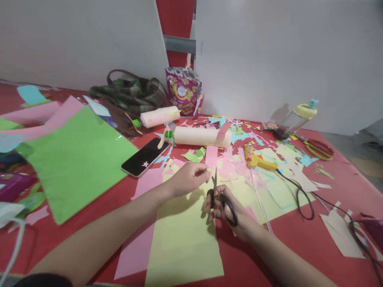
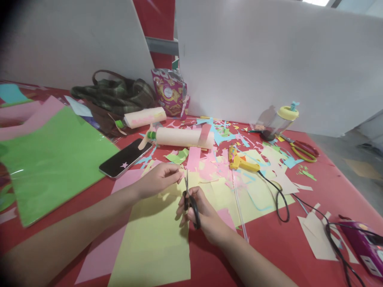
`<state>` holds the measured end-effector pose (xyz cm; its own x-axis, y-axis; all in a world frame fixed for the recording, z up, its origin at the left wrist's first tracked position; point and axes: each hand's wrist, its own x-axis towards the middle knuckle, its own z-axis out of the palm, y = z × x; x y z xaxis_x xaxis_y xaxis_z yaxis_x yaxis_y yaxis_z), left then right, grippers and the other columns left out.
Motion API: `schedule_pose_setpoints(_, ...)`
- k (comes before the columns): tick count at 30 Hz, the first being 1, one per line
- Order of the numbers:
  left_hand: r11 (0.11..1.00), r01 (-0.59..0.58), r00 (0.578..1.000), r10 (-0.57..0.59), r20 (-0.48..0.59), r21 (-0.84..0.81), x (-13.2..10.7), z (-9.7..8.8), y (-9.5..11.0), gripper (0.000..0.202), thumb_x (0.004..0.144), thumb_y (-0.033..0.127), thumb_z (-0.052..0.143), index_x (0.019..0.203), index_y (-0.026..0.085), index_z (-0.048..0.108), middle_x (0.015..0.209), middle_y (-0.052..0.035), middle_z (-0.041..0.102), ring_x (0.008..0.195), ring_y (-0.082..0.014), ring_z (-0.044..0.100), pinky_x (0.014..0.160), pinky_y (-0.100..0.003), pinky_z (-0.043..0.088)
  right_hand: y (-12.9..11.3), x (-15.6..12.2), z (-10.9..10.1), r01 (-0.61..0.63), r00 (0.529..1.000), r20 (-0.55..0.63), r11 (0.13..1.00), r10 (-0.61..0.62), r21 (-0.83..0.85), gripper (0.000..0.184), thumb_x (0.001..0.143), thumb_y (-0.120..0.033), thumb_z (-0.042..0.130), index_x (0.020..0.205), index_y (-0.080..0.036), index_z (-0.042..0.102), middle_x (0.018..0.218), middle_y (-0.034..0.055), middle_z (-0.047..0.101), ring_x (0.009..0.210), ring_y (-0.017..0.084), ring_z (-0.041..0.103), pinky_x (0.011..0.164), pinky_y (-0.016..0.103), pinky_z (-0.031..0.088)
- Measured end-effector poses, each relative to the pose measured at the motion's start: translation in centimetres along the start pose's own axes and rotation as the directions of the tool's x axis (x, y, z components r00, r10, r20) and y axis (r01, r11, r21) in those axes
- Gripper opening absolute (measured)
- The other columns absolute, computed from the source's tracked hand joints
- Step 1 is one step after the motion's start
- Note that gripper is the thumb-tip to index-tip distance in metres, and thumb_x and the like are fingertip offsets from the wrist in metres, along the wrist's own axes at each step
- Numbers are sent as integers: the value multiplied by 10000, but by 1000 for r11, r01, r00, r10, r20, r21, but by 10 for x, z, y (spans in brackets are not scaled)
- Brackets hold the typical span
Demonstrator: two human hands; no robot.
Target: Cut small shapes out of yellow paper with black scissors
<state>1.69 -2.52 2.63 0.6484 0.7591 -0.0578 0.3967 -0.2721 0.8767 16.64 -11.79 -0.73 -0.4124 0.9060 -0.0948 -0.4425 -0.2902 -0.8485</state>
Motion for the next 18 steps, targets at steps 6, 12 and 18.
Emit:
schedule_pose_setpoints(6,996,-40,999,37,37,77,0,-1,2,248,765,269,339,554,148,390,524,50,316,505,-72,322,491,-188,255,-1,0,1,-12,1000,-1,1000,12,-3,347,665,-434,587,847,-243,361,831,5,425,705,131,480,602,272,375)
schedule_pose_setpoints(12,995,-49,998,45,50,85,0,-1,-1,235,759,249,341,549,151,374,521,48,331,514,-73,327,500,-187,258,-2,0,2,-7,1000,3,1000,7,-6,350,663,-437,587,852,-242,366,839,4,422,687,124,481,588,264,366)
schedule_pose_setpoints(18,994,-50,996,42,79,96,-1,-3,0,238,763,256,334,551,152,355,526,49,325,502,-68,314,493,-186,252,-2,-1,0,-2,1000,15,1000,2,-20,334,682,-436,570,863,-230,377,818,7,434,686,125,488,557,243,351)
